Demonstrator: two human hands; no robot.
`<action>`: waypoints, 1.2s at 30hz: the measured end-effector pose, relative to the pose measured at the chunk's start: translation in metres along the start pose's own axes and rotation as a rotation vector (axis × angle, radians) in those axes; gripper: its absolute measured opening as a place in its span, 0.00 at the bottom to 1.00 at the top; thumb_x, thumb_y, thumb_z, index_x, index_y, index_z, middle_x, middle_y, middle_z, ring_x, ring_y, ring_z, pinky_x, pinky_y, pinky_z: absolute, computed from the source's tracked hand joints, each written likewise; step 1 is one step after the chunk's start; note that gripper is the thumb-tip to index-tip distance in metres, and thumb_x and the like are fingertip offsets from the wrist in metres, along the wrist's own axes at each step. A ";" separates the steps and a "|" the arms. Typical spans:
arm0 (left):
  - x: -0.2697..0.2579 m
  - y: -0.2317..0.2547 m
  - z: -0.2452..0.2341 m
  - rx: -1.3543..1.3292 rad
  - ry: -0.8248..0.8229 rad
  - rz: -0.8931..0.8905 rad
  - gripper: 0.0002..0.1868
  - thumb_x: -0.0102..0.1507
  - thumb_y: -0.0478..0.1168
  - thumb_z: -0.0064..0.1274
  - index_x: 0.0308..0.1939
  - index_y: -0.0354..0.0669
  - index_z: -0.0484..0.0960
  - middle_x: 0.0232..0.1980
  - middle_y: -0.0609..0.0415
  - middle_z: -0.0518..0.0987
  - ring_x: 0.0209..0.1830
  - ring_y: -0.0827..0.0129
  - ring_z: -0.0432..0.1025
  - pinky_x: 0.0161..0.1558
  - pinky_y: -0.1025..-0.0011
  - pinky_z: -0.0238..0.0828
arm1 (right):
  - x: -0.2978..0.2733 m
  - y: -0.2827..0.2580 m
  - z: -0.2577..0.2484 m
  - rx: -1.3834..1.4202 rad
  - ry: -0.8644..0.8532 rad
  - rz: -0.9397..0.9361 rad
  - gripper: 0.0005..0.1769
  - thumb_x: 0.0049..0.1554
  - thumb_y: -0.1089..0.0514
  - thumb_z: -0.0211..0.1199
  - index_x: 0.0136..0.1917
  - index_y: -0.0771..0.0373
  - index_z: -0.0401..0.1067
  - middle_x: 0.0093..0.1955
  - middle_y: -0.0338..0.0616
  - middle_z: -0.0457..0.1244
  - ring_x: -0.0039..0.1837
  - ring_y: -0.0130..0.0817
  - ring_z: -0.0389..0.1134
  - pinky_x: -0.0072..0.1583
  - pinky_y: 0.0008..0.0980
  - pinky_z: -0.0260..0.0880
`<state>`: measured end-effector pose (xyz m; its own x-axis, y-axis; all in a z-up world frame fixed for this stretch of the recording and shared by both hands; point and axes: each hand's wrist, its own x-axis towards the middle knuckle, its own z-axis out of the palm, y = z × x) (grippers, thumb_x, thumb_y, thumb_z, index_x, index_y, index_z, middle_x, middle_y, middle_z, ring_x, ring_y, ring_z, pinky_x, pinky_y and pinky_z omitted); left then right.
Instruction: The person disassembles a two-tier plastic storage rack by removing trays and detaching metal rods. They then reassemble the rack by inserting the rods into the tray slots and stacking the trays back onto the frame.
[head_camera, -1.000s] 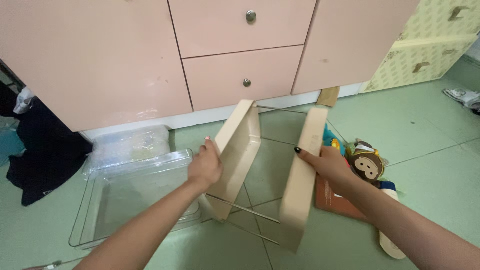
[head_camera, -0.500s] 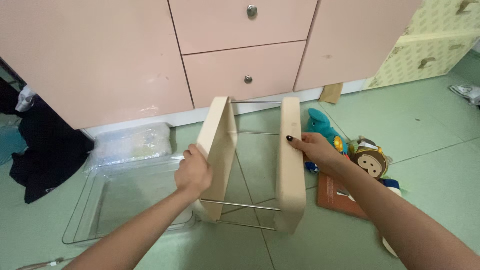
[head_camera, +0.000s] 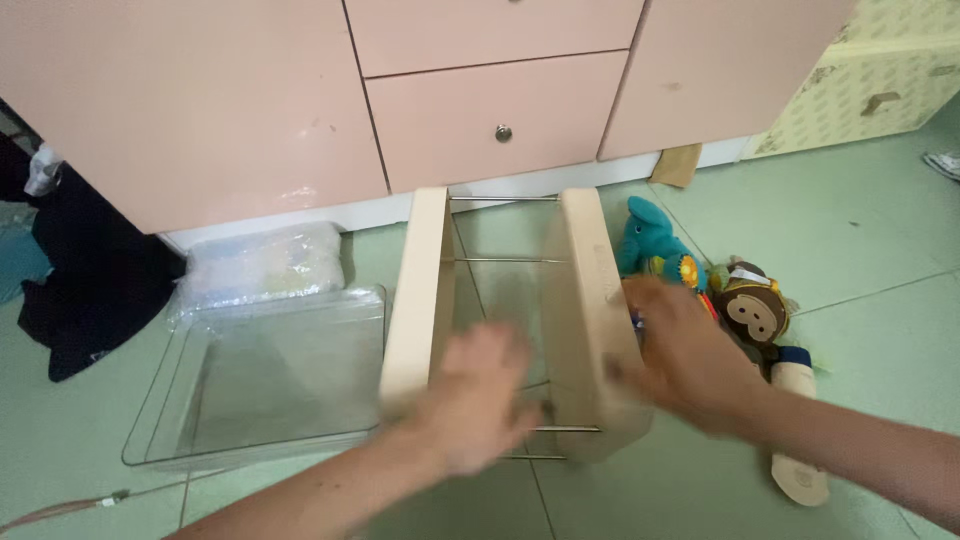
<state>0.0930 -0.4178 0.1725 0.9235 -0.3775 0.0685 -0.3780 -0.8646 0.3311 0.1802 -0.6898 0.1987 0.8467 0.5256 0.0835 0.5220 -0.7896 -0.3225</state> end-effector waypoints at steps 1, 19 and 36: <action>0.007 0.010 0.009 -0.107 -0.233 0.022 0.33 0.64 0.52 0.54 0.63 0.29 0.68 0.63 0.30 0.67 0.67 0.43 0.62 0.64 0.45 0.58 | -0.009 -0.003 -0.001 -0.079 0.003 -0.310 0.43 0.51 0.39 0.66 0.73 0.59 0.60 0.74 0.50 0.56 0.76 0.49 0.54 0.73 0.48 0.52; 0.044 0.044 0.076 -0.385 -0.255 -0.012 0.11 0.70 0.43 0.45 0.45 0.43 0.80 0.31 0.42 0.81 0.31 0.48 0.79 0.36 0.52 0.77 | -0.016 0.027 0.032 0.033 -0.192 -0.536 0.26 0.45 0.51 0.78 0.52 0.56 0.67 0.68 0.47 0.57 0.78 0.53 0.50 0.73 0.53 0.55; 0.073 0.033 0.063 -0.437 -0.156 -0.077 0.16 0.70 0.45 0.45 0.56 0.54 0.84 0.32 0.42 0.82 0.29 0.50 0.77 0.37 0.55 0.75 | 0.016 0.033 0.036 -0.030 0.021 -0.606 0.25 0.39 0.55 0.79 0.46 0.60 0.69 0.66 0.47 0.56 0.77 0.65 0.45 0.71 0.59 0.56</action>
<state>0.1441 -0.4944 0.1291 0.9141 -0.3921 -0.1030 -0.2149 -0.6841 0.6970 0.2067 -0.6956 0.1552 0.3997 0.8783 0.2624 0.9142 -0.3608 -0.1848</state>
